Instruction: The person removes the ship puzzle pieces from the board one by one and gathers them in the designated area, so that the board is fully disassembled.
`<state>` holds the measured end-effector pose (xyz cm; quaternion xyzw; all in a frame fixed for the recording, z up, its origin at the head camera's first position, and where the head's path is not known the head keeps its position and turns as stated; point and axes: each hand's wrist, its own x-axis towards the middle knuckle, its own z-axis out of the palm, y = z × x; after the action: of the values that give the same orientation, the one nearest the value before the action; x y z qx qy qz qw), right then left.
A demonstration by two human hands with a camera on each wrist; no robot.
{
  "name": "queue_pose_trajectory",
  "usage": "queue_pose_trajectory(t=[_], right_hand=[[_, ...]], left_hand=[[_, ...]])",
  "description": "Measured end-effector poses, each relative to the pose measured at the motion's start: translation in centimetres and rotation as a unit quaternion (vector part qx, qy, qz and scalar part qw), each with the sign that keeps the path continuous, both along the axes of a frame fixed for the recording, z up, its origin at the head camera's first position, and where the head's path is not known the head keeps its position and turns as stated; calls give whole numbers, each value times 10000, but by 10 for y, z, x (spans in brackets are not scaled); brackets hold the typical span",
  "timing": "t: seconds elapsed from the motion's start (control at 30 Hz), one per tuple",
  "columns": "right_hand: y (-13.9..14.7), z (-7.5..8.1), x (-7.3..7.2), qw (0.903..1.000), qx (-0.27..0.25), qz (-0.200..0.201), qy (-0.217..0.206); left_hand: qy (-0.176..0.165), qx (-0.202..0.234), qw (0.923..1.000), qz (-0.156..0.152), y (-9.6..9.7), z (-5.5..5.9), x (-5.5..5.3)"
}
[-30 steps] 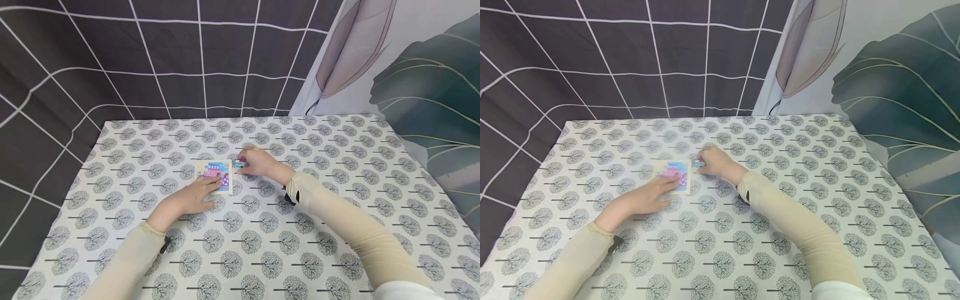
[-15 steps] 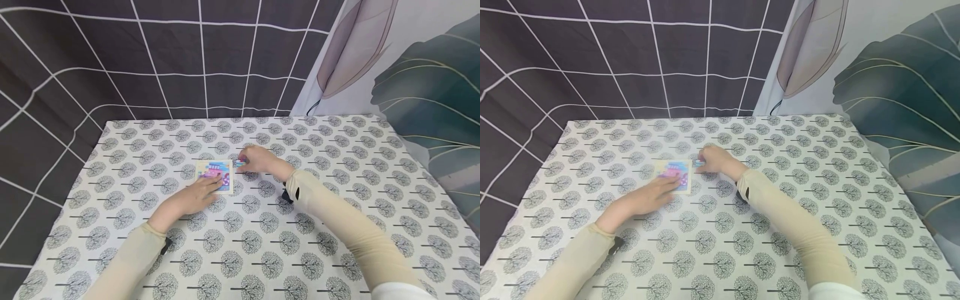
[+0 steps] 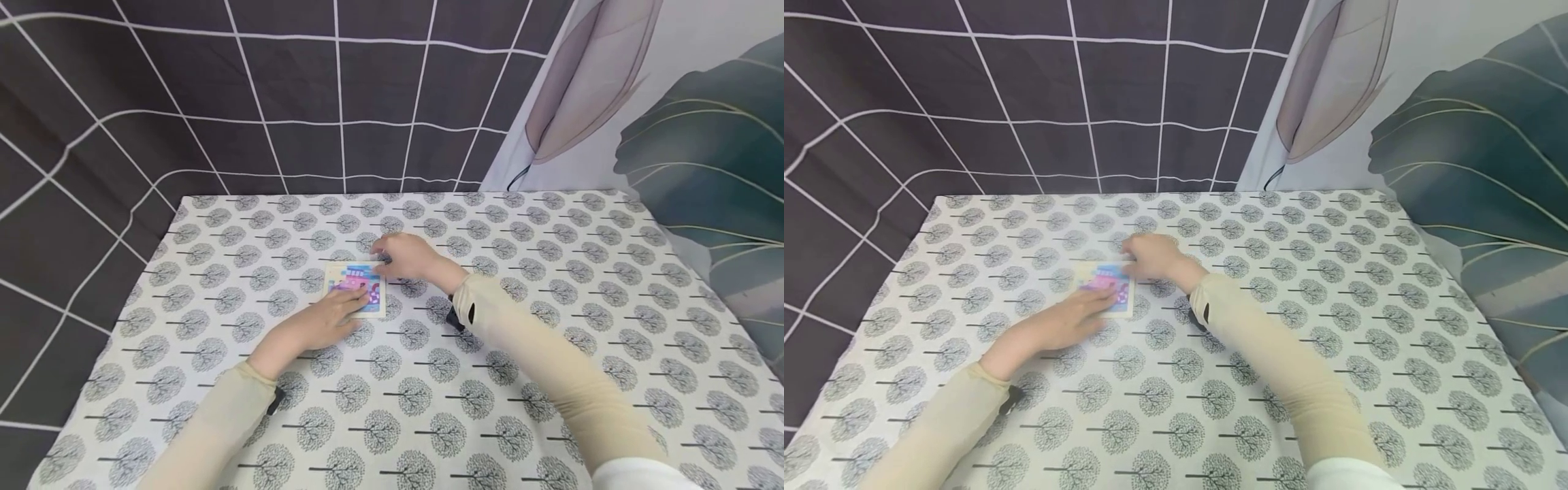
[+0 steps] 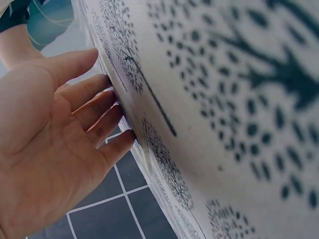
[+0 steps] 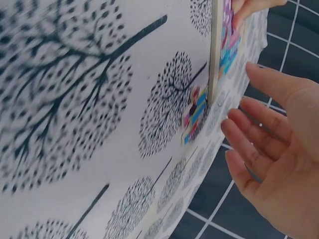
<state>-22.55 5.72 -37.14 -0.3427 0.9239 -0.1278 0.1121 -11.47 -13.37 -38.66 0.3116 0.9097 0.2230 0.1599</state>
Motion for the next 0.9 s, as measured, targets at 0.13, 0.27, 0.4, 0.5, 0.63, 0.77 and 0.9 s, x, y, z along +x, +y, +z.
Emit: queue_pose_trajectory(t=[0.13, 0.27, 0.4, 0.5, 0.63, 0.77, 0.9], right_hand=[[-11, -1, 0, 9999, -86, 133, 44], [-21, -4, 1, 9993, -36, 368, 40], [-29, -8, 2, 9985, 52, 533, 55], [-36, -9, 5, 9980, 82, 633, 12], [-43, -8, 7, 9981, 95, 602, -25], [-49, -7, 7, 9986, 202, 495, -17], [-54, -6, 4, 9985, 343, 394, -189]], left_hand=[[-38, -103, 9999, -43, 0, -1, -1], [-31, -222, 9997, -134, 0, -2, -2], [-30, -247, 9995, -188, 1, -2, -4], [-79, -253, 9995, -177, 0, -1, -4], [-95, -230, 9995, -172, 0, 0, -4], [-33, -241, 9996, -160, 0, 1, -4], [50, -253, 9995, -169, 0, 1, -5]])
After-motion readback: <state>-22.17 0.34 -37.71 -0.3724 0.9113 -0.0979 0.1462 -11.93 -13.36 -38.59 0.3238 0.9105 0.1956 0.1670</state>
